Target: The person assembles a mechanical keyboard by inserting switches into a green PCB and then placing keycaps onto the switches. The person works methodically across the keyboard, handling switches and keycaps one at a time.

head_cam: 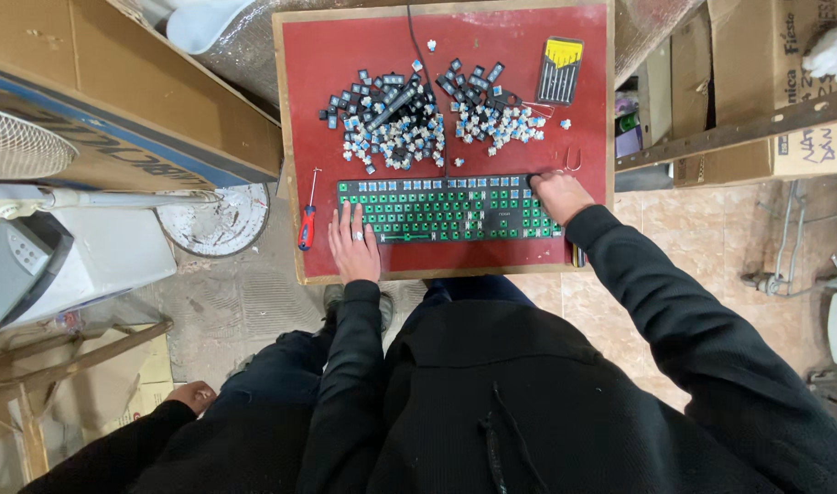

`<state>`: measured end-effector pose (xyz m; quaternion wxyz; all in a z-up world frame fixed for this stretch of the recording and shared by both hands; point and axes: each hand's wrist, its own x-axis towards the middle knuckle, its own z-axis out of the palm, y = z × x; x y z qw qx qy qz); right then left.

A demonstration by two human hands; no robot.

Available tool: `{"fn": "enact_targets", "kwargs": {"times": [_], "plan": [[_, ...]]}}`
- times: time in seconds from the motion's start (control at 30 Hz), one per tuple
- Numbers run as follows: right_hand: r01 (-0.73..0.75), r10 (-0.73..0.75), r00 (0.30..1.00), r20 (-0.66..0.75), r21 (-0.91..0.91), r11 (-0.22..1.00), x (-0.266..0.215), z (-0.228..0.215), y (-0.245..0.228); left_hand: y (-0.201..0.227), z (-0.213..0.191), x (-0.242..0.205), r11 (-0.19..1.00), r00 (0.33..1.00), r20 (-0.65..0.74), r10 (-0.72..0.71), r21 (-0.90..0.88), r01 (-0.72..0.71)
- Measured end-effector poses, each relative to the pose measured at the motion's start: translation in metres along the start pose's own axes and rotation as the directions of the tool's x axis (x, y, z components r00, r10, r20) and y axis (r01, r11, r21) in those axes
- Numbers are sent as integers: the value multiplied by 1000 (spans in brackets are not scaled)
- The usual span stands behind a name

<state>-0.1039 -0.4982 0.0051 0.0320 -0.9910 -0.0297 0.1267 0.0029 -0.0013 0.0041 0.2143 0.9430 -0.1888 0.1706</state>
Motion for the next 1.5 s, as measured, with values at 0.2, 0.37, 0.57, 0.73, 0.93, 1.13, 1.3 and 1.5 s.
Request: {"fn": "enact_targets", "kwargs": {"times": [0.2, 0.37, 0.57, 0.73, 0.93, 1.13, 1.3, 1.5], "plan": [[-47, 46, 999, 22, 13, 999, 1, -8, -7, 2, -7, -1, 1000, 1000, 2, 13, -24, -13], [-88, 94, 992, -86, 70, 994, -16, -4, -11, 1, -4, 1, 999, 1000, -1, 28, -28, -28], [-176, 216, 953, -211, 195, 965, -42, 3, -21, -3, -4, -3, 999, 999, 7, 32, -11, -32], [-205, 273, 929, -251, 266, 942, -49, -10, -34, -1, -3, 1, 999, 999, -18, 41, -15, -42], [-222, 290, 921, -260, 262, 939, -42, 14, -22, 0, -3, 1, 999, 999, -11, 31, -21, -32], [-183, 258, 916, -308, 253, 950, -44, 13, -20, 3, -7, 2, 1000, 1000, -12, 8, -16, -8], [-259, 274, 889, -367, 89, 962, -47, 24, -21, 1, -5, 2, 999, 999, -22, 30, -12, -31], [-109, 49, 897, -439, -114, 987, -49, 8, -26, 4, -7, 2, 1000, 1000, 1, 19, -14, -19]]}}
